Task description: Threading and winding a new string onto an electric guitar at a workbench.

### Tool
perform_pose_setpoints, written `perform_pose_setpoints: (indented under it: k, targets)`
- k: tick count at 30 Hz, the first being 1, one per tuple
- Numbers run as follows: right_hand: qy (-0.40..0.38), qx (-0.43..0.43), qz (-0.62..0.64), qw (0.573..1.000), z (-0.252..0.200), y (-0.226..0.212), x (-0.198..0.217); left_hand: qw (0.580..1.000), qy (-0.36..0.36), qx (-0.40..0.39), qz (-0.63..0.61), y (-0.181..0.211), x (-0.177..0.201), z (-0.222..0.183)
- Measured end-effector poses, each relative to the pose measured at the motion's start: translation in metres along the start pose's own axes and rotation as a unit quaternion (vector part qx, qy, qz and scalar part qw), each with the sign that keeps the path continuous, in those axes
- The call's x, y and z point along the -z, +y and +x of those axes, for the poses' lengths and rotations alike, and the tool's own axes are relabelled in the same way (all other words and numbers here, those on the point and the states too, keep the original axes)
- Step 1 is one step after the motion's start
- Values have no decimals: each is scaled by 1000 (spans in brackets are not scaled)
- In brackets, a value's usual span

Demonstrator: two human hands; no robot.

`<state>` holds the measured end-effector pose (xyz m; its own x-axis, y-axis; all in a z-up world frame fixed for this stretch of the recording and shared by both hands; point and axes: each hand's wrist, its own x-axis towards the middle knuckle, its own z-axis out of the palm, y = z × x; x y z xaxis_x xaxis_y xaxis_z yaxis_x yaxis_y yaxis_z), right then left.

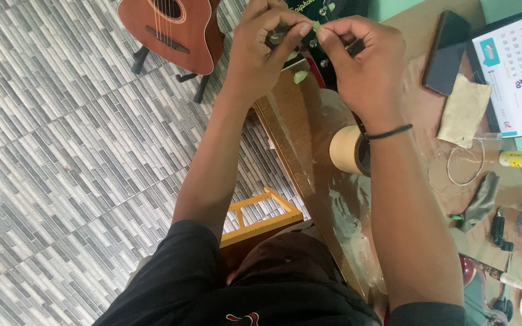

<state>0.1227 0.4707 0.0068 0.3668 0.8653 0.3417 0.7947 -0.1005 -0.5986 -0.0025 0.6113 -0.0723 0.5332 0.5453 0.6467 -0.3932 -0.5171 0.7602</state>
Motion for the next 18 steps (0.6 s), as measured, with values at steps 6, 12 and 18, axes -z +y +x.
perform_pose_setpoints:
  k: [6, 12, 18]
  targets:
    - [-7, 22, -24, 999, -8, 8, 4, 996, 2, -80, 50, 3, -1, -1]
    - [-13, 9, -13, 1000, -7, -4, 7, 995, -1, -74, 70, 10, -2, 2]
    - [-13, 12, -4, 1000, -7, -3, 8, 991, -9, -68, 111, 11, -2, -1]
